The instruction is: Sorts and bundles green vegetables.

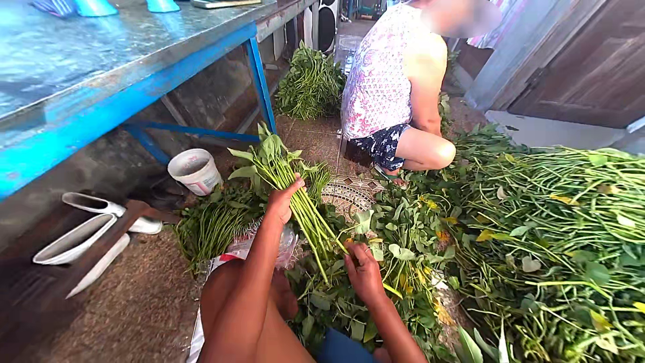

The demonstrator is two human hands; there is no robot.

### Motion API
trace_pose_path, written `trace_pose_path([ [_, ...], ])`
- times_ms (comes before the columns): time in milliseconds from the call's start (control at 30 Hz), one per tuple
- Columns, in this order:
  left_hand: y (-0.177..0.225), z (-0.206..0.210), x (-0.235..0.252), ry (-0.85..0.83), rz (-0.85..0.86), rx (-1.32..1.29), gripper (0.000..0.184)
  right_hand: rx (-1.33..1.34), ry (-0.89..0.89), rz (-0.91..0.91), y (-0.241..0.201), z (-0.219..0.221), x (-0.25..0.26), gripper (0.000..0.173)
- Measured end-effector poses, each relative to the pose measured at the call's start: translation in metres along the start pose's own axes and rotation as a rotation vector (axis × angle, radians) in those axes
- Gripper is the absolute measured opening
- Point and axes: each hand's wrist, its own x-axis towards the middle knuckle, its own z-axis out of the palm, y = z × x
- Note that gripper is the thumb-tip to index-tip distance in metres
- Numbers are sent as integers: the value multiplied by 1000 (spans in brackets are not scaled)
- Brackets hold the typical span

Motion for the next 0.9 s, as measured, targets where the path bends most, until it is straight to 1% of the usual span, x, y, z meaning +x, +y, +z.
trace_pose_path([
  [67,1,0,-7,-65,-46,-69,31,-7,-86,-4,-7,-7,-2,60],
  [100,1,1,-11,-90,-64,-108,29,-7,-122,-34,-11,-9,-1,68],
  [133,1,3,-15,-111,-78,-137,27,-3,-163,-59,-16,-11,1,70],
  [200,0,5,-20,-125,-105,-168,19,48,-253,-66,-27,-12,7,61],
  [267,1,6,-22,-125,-124,-171,13,186,-353,3,-36,-15,12,46],
  [367,8,-4,-17,-149,-151,-185,13,374,-464,117,-40,-23,16,26],
  [400,11,-8,-16,-169,-154,-191,12,426,-505,141,-40,-28,16,22],
  [500,13,-13,-15,-218,-137,-213,11,569,-539,189,-38,-37,15,22],
  [600,12,-9,-17,-219,-123,-249,15,636,-542,240,-42,-37,18,28],
  [667,10,-4,-19,-205,-108,-210,13,619,-520,223,-46,-32,22,40],
  [700,8,-2,-19,-200,-93,-187,11,610,-494,213,-47,-28,24,42],
  [767,4,0,-15,-159,-77,-167,10,586,-431,204,-47,-20,25,33],
  [800,3,0,-13,-122,-73,-159,10,523,-414,207,-46,-17,24,30],
  [833,3,0,-12,-81,-74,-150,11,402,-420,215,-46,-16,23,30],
  [900,4,-1,-11,-3,-81,-133,14,90,-542,253,-55,-18,21,36],
])
